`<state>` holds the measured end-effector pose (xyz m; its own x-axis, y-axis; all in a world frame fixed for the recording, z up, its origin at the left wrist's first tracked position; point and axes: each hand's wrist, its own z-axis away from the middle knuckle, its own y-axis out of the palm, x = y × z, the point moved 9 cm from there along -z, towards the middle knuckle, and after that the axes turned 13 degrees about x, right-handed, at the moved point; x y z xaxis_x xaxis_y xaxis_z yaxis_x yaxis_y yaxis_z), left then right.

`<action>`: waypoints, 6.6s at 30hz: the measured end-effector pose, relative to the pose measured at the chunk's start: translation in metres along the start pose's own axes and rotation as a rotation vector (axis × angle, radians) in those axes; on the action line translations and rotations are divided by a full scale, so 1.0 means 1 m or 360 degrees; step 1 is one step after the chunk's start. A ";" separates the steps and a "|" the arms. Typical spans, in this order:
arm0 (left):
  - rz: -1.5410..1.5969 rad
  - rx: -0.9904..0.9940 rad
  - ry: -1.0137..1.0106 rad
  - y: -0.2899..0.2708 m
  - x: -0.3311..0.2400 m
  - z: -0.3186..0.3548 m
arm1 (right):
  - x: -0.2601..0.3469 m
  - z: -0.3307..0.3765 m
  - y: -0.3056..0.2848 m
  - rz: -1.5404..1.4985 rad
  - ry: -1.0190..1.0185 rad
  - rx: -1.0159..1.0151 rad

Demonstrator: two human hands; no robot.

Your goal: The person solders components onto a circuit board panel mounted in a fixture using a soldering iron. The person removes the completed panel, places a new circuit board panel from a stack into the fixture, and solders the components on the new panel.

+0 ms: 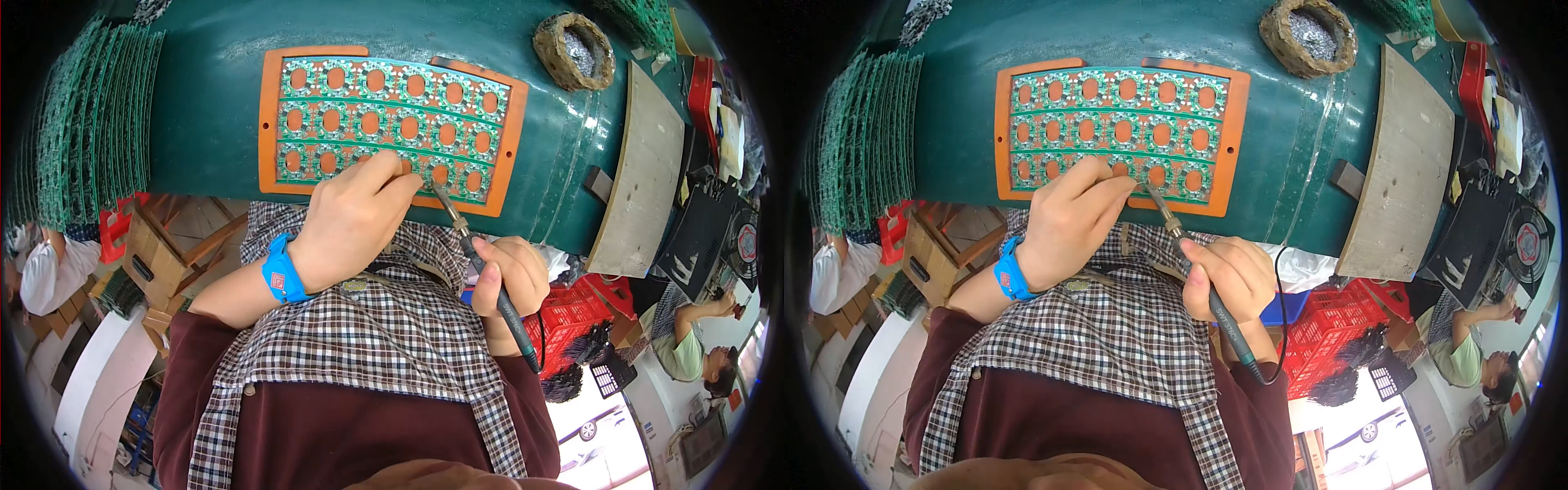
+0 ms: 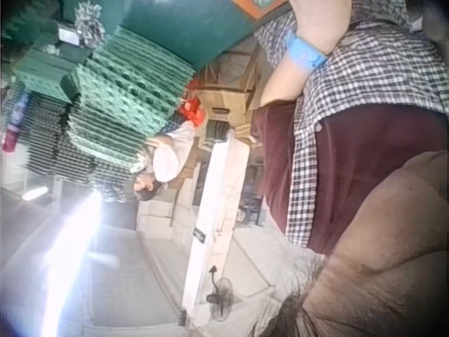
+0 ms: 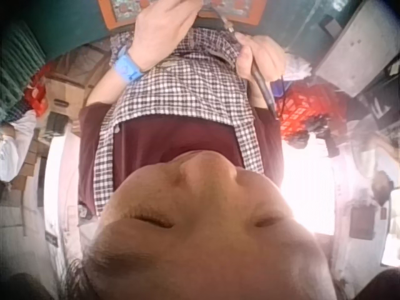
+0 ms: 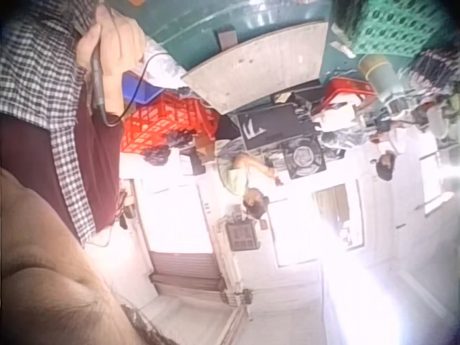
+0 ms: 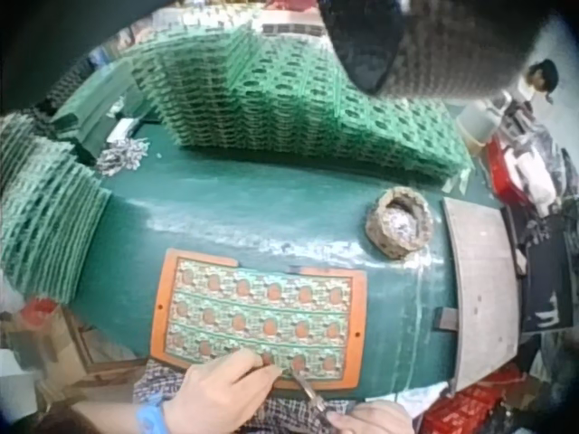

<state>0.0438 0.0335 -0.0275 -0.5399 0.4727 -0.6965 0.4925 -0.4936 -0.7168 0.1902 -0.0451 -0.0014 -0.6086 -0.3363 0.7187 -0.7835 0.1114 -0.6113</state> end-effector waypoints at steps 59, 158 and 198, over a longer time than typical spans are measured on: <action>0.0014 -0.0057 -0.0207 -0.019 0.025 -0.035 | -0.006 -0.046 0.009 0.0008 0.0035 0.0077; -0.0207 -0.0269 -0.0133 -0.035 0.034 -0.043 | -0.016 -0.063 0.009 0.0077 0.0148 -0.0013; 0.0016 -0.0442 -0.0203 -0.045 0.042 -0.019 | 0.006 -0.078 0.019 0.0262 0.0104 0.0011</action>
<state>0.0121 0.0900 -0.0256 -0.6066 0.3644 -0.7065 0.6567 -0.2712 -0.7037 0.1621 0.0279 0.0170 -0.7357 -0.2524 0.6285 -0.6717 0.1534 -0.7247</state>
